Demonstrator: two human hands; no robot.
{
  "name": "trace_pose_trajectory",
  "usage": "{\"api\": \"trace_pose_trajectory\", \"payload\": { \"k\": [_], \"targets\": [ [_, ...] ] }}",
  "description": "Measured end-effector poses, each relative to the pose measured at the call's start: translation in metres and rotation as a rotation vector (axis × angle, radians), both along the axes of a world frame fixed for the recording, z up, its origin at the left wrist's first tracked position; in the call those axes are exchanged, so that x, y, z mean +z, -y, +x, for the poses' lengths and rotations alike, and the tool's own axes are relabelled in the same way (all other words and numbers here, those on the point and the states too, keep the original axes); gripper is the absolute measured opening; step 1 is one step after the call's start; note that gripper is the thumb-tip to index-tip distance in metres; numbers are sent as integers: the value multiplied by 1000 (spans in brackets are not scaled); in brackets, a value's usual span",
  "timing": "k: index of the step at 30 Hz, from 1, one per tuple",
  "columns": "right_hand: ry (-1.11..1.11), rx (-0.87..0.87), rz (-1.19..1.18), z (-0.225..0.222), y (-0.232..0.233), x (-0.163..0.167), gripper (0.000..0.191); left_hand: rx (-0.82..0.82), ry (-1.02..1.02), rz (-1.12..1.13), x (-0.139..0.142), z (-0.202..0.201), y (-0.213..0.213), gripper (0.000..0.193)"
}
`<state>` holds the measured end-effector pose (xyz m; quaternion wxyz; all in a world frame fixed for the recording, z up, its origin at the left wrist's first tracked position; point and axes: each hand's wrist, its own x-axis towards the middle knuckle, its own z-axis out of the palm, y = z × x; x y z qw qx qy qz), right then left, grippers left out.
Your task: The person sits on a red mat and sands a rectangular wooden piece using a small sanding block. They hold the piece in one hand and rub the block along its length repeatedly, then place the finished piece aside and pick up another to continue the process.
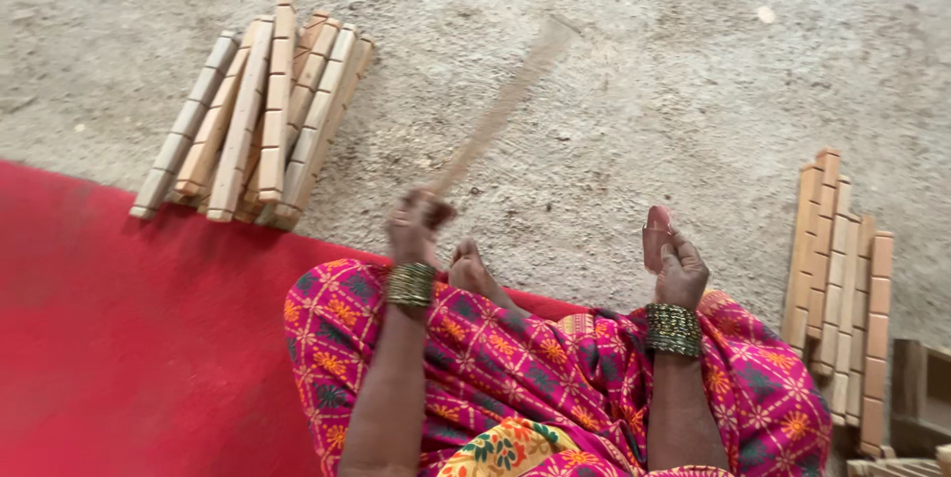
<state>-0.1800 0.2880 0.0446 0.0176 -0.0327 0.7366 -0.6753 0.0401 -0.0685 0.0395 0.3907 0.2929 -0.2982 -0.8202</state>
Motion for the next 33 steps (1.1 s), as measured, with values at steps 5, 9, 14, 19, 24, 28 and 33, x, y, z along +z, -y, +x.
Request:
{"api": "trace_pose_trajectory", "payload": {
  "k": [5,9,14,19,24,28,33],
  "targets": [
    [-79,33,132,-1,9,-28,35,334,-22,-34,15,54,94,15],
    [-54,15,138,4,9,-26,37,491,-39,188,12,74,138,19],
    [-26,20,180,6,8,-21,38,588,29,77,8,84,164,42],
    [-57,14,240,8,12,-14,37,771,110,88,13,107,177,65],
    [-120,110,151,16,21,-9,40,747,-98,274,2,142,192,42],
    [-58,150,-70,24,27,-18,42,791,507,-387,-11,148,192,45],
    [168,-6,-189,33,32,-20,33,479,836,-848,1,129,166,48]
  ]
}}
